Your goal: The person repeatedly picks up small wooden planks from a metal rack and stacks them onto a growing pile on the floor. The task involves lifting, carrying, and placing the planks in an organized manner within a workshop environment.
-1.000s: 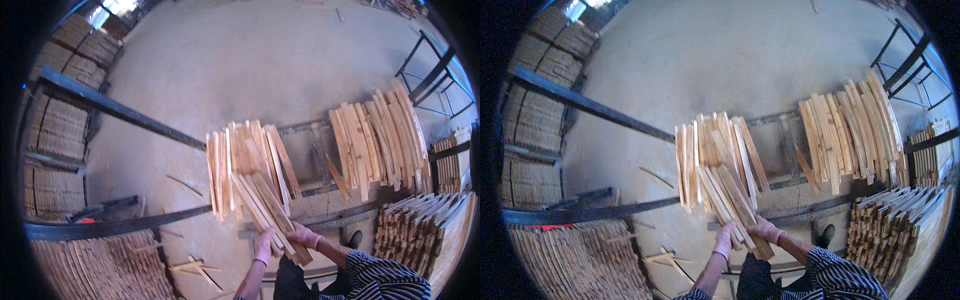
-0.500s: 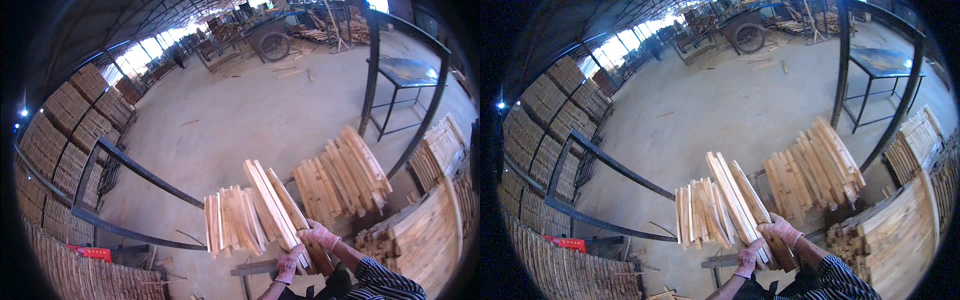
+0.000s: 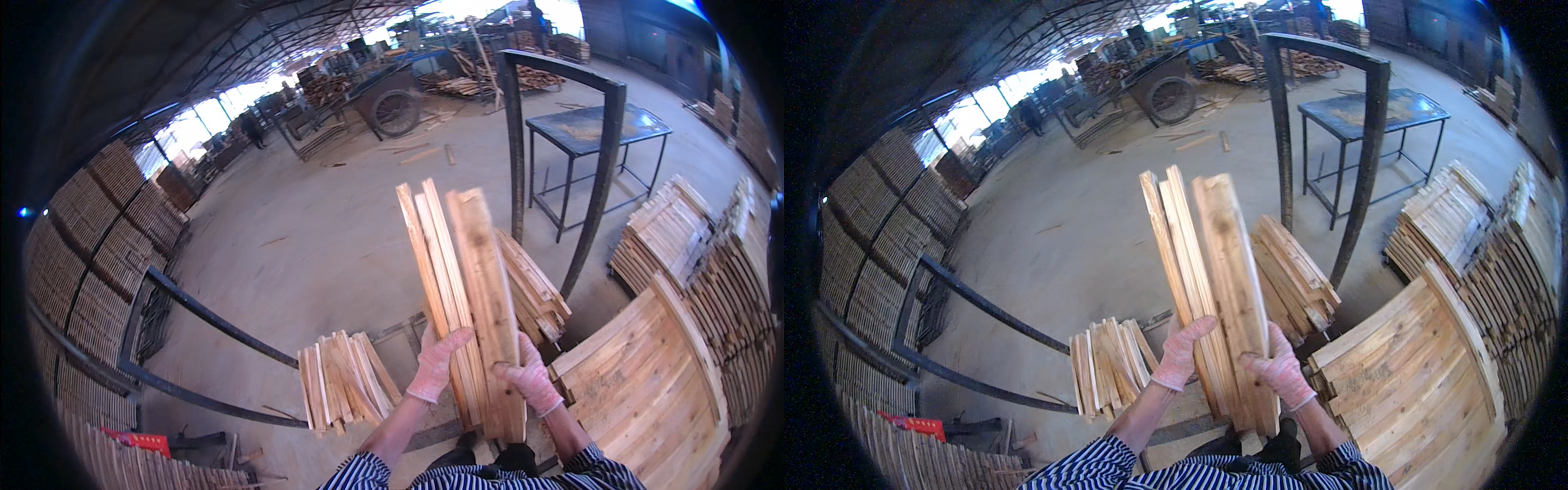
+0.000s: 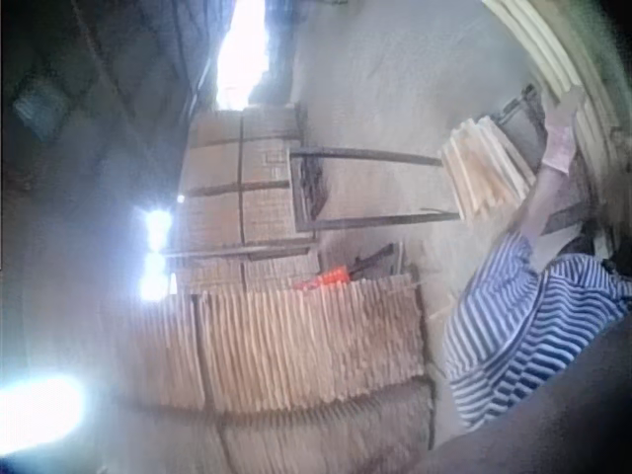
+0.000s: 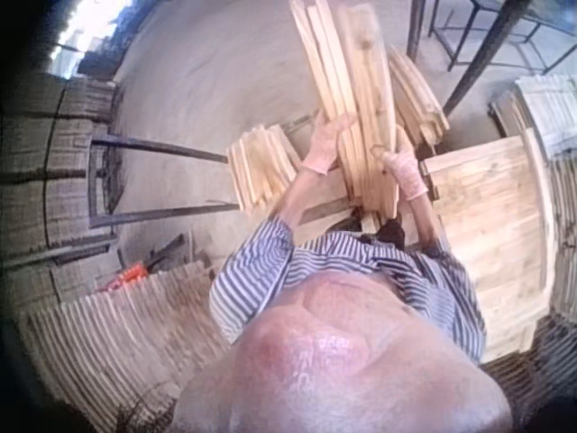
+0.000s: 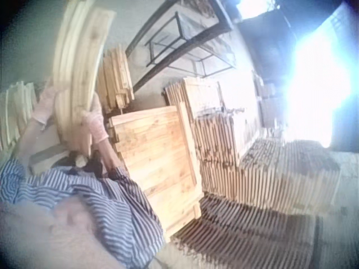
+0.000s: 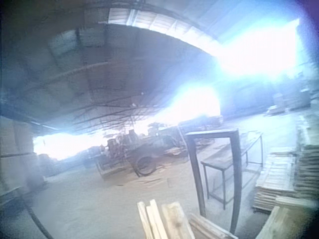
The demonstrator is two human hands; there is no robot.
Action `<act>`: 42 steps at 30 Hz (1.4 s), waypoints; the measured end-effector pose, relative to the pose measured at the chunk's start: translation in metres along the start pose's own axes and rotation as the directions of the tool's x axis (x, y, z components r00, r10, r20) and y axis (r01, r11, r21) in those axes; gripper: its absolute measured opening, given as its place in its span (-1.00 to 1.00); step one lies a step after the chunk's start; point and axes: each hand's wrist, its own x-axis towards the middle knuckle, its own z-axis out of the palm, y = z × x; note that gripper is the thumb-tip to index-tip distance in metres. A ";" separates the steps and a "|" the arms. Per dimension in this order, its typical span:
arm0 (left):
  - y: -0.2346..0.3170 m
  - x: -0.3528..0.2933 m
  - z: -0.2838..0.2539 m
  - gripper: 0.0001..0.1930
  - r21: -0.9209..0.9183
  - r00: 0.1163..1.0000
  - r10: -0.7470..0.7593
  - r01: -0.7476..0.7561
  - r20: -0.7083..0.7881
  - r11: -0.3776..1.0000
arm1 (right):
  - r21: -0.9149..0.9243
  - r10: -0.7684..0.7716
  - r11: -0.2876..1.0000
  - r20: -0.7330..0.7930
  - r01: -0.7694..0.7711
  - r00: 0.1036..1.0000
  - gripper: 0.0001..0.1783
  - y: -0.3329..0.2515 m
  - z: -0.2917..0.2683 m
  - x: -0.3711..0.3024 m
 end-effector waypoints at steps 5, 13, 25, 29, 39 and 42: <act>-0.002 0.022 0.035 -0.22 0.023 0.950 -0.116 0.115 0.291 0.993 | -0.180 -0.064 0.983 -0.213 0.025 0.975 -0.09 -0.035 -0.013 -0.035; -0.035 0.043 0.111 -0.30 0.248 0.689 -0.064 -0.171 0.722 0.954 | -0.615 -0.583 0.764 -0.526 0.197 0.619 -0.07 -0.061 -0.033 -0.063; -0.062 0.038 0.289 -0.08 -0.239 0.161 0.224 0.077 0.961 0.968 | -0.787 -0.709 0.609 -0.597 -0.102 0.375 0.12 -0.119 -0.120 -0.145; -0.150 -0.001 0.357 -0.13 -0.030 0.174 0.066 -0.205 0.982 0.978 | -0.737 -0.664 0.630 -0.675 -0.245 0.323 0.08 -0.053 -0.212 -0.205; -0.204 -0.071 0.487 -0.40 0.385 -0.081 -0.415 0.560 0.906 0.734 | -0.481 -0.451 0.873 -0.858 -0.078 0.246 0.14 -0.130 -0.248 -0.315; -0.269 -0.154 0.501 -0.31 0.475 -0.348 -0.324 0.670 0.880 0.571 | -0.434 -0.416 0.899 -0.887 -0.054 0.200 0.17 -0.107 -0.276 -0.381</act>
